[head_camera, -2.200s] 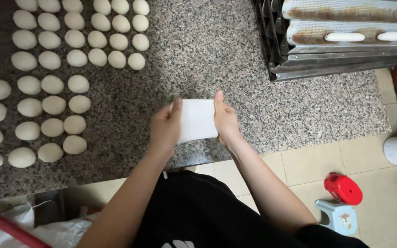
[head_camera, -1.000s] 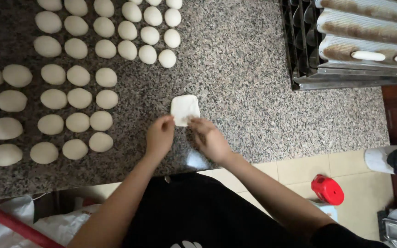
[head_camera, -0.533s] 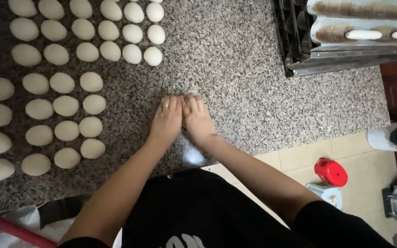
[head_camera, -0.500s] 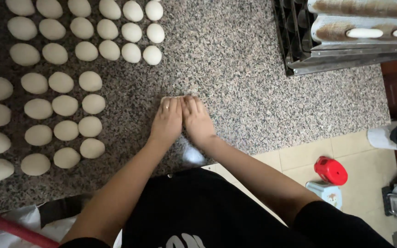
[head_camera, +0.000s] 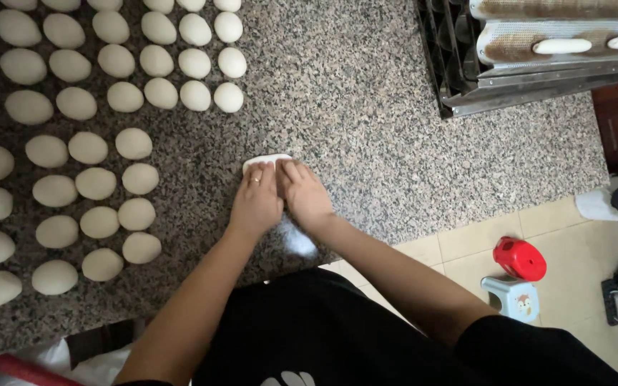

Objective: Rolling small dough balls into elongated shapes and placing them onto a baking tray.

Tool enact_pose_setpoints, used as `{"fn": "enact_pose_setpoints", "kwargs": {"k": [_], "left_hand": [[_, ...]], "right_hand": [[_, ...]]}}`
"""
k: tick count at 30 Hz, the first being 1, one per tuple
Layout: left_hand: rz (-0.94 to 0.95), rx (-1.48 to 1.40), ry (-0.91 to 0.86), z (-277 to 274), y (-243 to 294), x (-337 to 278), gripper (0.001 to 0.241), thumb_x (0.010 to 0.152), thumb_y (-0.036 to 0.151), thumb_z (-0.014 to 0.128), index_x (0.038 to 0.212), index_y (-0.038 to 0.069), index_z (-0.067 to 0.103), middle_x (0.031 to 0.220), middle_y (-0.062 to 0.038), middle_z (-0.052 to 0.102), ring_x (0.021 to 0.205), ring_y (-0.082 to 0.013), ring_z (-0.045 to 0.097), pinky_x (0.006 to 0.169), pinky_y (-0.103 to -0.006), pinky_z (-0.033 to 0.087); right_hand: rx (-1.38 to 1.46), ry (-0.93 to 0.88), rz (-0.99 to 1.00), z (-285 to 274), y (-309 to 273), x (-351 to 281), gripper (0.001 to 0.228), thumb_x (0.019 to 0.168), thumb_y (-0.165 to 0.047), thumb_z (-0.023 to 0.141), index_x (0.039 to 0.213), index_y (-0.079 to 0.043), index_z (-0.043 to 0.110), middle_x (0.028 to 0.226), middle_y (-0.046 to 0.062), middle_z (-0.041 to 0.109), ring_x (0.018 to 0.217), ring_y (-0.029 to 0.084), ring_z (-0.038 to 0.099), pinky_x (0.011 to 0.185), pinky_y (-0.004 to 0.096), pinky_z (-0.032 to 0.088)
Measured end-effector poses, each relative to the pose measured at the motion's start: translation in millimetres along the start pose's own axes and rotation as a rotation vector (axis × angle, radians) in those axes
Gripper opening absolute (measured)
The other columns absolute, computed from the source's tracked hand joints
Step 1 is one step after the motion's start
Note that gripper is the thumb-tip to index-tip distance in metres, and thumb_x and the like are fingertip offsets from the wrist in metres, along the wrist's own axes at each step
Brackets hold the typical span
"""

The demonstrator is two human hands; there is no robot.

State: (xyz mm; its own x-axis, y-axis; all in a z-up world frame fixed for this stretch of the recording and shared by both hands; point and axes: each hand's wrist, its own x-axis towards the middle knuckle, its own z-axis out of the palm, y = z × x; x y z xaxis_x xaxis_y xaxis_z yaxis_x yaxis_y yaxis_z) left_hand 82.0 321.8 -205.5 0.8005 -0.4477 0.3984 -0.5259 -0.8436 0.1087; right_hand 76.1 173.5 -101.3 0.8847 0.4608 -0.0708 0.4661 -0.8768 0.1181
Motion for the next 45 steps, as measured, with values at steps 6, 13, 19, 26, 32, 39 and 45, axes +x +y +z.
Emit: {"fn": "enact_pose_setpoints", "kwargs": {"k": [6,13,19,26,32,39,45], "left_hand": [[-0.187,-0.132,-0.159,-67.3,14.3,15.1,0.060,0.086,0.021,0.058,0.137,-0.010,0.061,0.135,-0.022,0.059,0.115,-0.0399,0.066,0.107,-0.0486,0.051],[-0.179,-0.046,-0.180,-68.0,5.3,27.6,0.065,0.085,0.025,0.065,0.143,-0.004,0.055,0.136,-0.019,0.056,0.132,-0.0385,0.056,0.113,-0.0452,0.047],[-0.076,0.055,-0.126,-44.4,9.3,6.8,0.058,0.089,0.019,0.050,0.141,-0.005,0.057,0.128,-0.020,0.059,0.127,-0.0379,0.057,0.113,-0.0460,0.046],[-0.018,0.050,-0.048,-13.8,9.4,-14.9,0.066,0.084,0.025,0.049,0.139,-0.008,0.059,0.131,-0.022,0.061,0.129,-0.0386,0.056,0.118,-0.0495,0.041],[-0.071,-0.099,-0.059,-16.9,-1.1,-7.7,0.071,0.078,0.031,0.055,0.135,-0.009,0.063,0.123,-0.020,0.063,0.120,-0.0405,0.061,0.102,-0.0491,0.053],[-0.192,-0.156,-0.155,-73.0,2.9,20.3,0.065,0.080,0.022,0.059,0.139,-0.005,0.058,0.130,-0.018,0.057,0.129,-0.0377,0.056,0.100,-0.0445,0.054],[-0.039,-0.041,-0.032,-33.5,9.0,-8.4,0.068,0.080,0.024,0.052,0.140,-0.008,0.059,0.124,-0.020,0.061,0.120,-0.0385,0.058,0.102,-0.0471,0.050]], "right_hand": [[0.573,0.205,0.158,-35.5,20.2,2.5,0.040,0.091,0.003,0.062,0.129,-0.007,0.071,0.119,0.004,0.064,0.111,0.028,0.068,0.092,0.033,0.056],[0.415,0.097,0.135,-37.3,-2.0,9.3,0.064,0.084,-0.005,0.071,0.147,-0.005,0.056,0.142,0.012,0.049,0.135,0.038,0.050,0.115,0.039,0.049],[0.162,0.016,0.036,-29.0,-13.9,-5.5,0.057,0.099,-0.009,0.052,0.155,-0.003,0.045,0.146,0.014,0.048,0.146,0.036,0.043,0.121,0.039,0.041],[0.139,-0.003,0.003,-13.8,-19.7,-16.4,0.056,0.097,-0.008,0.051,0.152,0.002,0.049,0.150,0.018,0.046,0.145,0.038,0.045,0.118,0.042,0.044],[0.211,0.027,-0.031,9.0,-0.1,-9.4,0.051,0.099,-0.010,0.050,0.150,-0.003,0.051,0.146,0.012,0.047,0.139,0.033,0.050,0.118,0.039,0.044],[0.473,0.089,0.170,-16.7,-1.4,-1.5,0.051,0.089,-0.002,0.061,0.140,-0.010,0.060,0.145,0.003,0.048,0.140,0.031,0.049,0.111,0.041,0.052],[0.303,-0.080,0.105,-51.9,-30.4,-20.2,0.064,0.096,-0.002,0.051,0.160,-0.002,0.039,0.152,0.018,0.041,0.145,0.042,0.042,0.115,0.046,0.048]]}}
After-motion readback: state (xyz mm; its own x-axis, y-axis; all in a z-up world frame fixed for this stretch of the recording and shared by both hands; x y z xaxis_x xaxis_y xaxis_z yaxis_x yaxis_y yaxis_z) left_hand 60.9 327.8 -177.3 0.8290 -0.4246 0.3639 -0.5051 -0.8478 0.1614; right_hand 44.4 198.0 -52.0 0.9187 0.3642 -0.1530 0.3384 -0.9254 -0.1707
